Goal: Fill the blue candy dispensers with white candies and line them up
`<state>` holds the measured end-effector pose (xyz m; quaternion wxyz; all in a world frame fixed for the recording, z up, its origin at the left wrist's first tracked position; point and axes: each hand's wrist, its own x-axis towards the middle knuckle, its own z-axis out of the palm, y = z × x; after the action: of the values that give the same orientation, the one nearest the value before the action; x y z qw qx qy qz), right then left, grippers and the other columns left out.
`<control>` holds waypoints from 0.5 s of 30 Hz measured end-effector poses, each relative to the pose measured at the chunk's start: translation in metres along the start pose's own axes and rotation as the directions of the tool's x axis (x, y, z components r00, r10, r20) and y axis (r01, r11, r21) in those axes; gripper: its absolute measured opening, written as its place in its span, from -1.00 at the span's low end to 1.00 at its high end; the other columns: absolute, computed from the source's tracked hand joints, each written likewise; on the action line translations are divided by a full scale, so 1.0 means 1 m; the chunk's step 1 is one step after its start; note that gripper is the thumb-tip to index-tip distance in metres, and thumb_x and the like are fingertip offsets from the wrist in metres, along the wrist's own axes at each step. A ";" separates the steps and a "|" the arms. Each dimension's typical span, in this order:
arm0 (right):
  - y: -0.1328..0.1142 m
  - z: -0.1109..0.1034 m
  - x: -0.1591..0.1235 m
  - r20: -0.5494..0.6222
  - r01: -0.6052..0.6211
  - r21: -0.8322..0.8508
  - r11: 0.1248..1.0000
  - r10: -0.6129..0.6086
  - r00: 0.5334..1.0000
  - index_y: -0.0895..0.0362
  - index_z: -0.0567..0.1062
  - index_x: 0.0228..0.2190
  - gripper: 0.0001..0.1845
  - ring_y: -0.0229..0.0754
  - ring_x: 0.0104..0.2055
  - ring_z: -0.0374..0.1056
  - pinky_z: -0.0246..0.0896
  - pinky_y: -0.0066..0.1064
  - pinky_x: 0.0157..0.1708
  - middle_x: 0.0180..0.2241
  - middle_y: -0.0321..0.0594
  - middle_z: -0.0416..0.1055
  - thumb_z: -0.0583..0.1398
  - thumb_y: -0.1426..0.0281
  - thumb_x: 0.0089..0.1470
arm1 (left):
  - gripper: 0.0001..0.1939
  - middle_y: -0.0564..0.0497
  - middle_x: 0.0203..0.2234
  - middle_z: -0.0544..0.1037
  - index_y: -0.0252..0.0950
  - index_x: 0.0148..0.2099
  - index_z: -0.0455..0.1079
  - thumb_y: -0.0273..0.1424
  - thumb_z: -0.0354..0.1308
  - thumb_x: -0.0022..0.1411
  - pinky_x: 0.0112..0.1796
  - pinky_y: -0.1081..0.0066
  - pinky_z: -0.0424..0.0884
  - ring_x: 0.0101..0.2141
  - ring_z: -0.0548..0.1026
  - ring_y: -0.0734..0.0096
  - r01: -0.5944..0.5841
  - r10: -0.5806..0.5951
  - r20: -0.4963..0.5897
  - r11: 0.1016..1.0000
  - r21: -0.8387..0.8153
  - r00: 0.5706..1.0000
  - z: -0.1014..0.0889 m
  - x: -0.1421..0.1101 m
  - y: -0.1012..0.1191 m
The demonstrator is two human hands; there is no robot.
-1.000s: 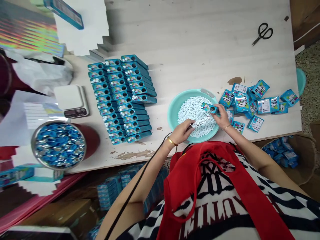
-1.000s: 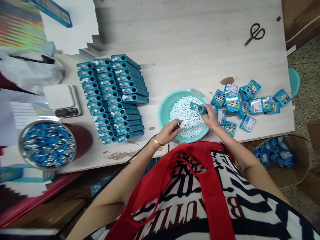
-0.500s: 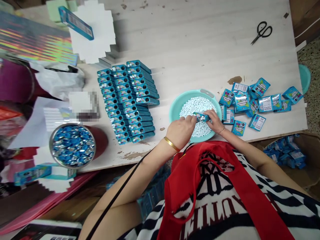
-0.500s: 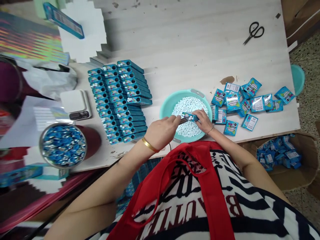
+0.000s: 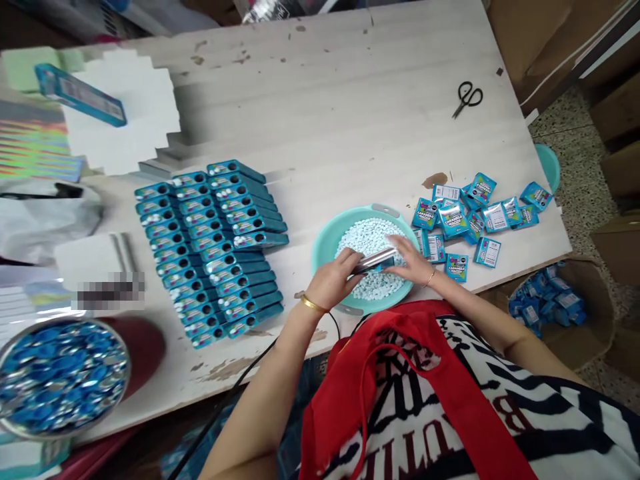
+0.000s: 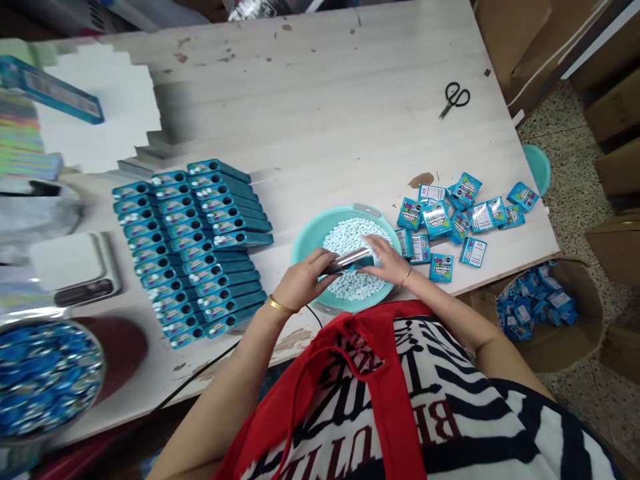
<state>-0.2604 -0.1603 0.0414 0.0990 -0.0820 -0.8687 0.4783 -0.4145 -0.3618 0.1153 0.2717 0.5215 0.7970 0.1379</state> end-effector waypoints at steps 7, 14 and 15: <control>0.062 -0.118 0.016 -0.509 -0.689 -0.466 0.556 0.468 0.722 0.34 0.00 0.32 0.40 0.49 0.30 0.04 0.00 0.35 0.18 0.27 0.47 0.03 0.30 -0.30 -0.25 | -0.63 -0.11 -0.03 0.43 -0.21 0.09 0.31 -0.25 0.14 0.27 -0.04 0.25 0.43 0.00 0.43 0.15 0.366 -0.355 -0.378 0.929 -0.044 0.855 -0.035 -0.041 -0.071; 0.085 -0.127 0.019 -0.351 -0.734 -0.456 0.504 0.655 0.669 0.35 -0.10 0.36 0.38 0.46 0.20 0.25 0.24 0.13 0.06 0.20 0.50 0.17 0.42 -0.05 -0.21 | -0.62 -0.15 -0.04 0.44 -0.25 0.09 0.39 -0.28 0.13 0.25 -0.15 0.26 0.42 -0.11 0.50 0.10 0.595 -0.572 -0.193 0.798 0.097 0.798 -0.017 -0.063 -0.174; 0.083 -0.127 0.018 -0.379 -0.744 -0.424 0.516 0.646 0.663 0.33 -0.05 0.35 0.31 0.44 0.23 0.23 0.23 0.09 0.09 0.23 0.49 0.15 0.42 -0.02 -0.19 | -0.62 -0.16 -0.03 0.44 -0.26 0.09 0.40 -0.28 0.12 0.26 -0.16 0.27 0.42 -0.12 0.50 0.09 0.609 -0.588 -0.173 0.785 0.115 0.790 -0.013 -0.062 -0.184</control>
<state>-0.2425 -0.0089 0.0395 -0.0542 -0.4891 -0.8473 0.1996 -0.5423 -0.4939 0.0509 0.2055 0.2523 0.9455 0.0112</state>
